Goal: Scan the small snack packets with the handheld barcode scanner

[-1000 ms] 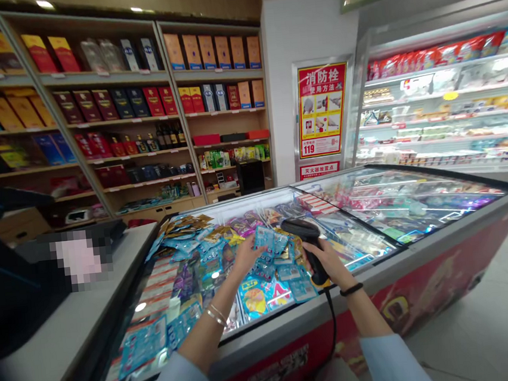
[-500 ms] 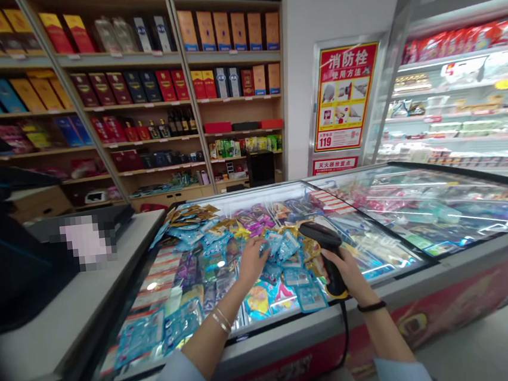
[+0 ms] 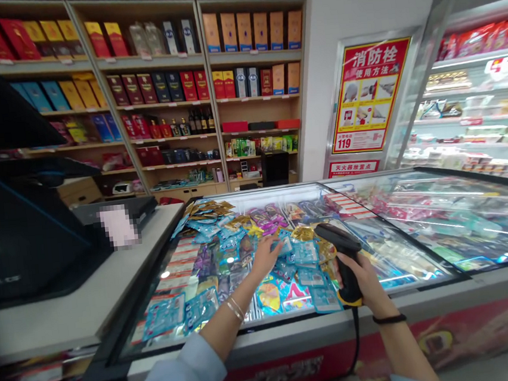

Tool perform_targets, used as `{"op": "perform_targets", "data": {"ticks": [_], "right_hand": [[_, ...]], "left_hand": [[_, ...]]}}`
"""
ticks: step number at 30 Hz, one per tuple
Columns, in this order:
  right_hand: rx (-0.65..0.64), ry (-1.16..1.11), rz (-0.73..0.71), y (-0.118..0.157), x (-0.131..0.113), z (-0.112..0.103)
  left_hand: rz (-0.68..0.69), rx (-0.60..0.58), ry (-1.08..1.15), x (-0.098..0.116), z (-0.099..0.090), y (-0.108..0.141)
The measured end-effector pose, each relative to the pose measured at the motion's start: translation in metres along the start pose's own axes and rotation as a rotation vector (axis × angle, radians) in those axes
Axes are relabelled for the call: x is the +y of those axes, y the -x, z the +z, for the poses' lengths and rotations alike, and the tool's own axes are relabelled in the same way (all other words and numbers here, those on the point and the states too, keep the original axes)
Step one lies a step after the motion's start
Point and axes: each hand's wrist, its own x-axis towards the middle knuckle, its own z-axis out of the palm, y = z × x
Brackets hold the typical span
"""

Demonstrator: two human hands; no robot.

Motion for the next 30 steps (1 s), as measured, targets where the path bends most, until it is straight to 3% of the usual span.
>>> {"op": "perform_targets", "data": {"ticks": [3,5,9,13,16,20,25,30], "right_hand": [[-0.019,0.001,-0.005,0.000,-0.007,0.009],[-0.040,0.000,-0.008,-0.001,-0.013,0.016],[-0.074,-0.007,-0.028,-0.003,-0.025,0.037],[-0.141,-0.017,-0.061,-0.009,-0.031,0.070],[-0.209,-0.016,-0.073,-0.015,-0.030,0.098],[-0.304,-0.022,-0.054,-0.024,-0.022,0.138],[-0.420,-0.061,0.004,-0.039,-0.001,0.183],[-0.474,-0.120,0.094,-0.052,0.020,0.203]], "left_hand": [[0.000,0.043,0.055,0.002,-0.019,-0.011],[0.011,0.100,0.082,0.003,-0.043,-0.020],[0.014,0.266,0.149,-0.003,-0.117,-0.036],[-0.010,0.381,0.176,-0.022,-0.194,-0.034],[-0.065,0.443,0.146,-0.041,-0.231,-0.020],[-0.183,0.471,0.079,-0.077,-0.244,0.003],[-0.322,0.444,0.049,-0.128,-0.229,0.014],[-0.358,0.403,0.035,-0.147,-0.213,0.003]]}}
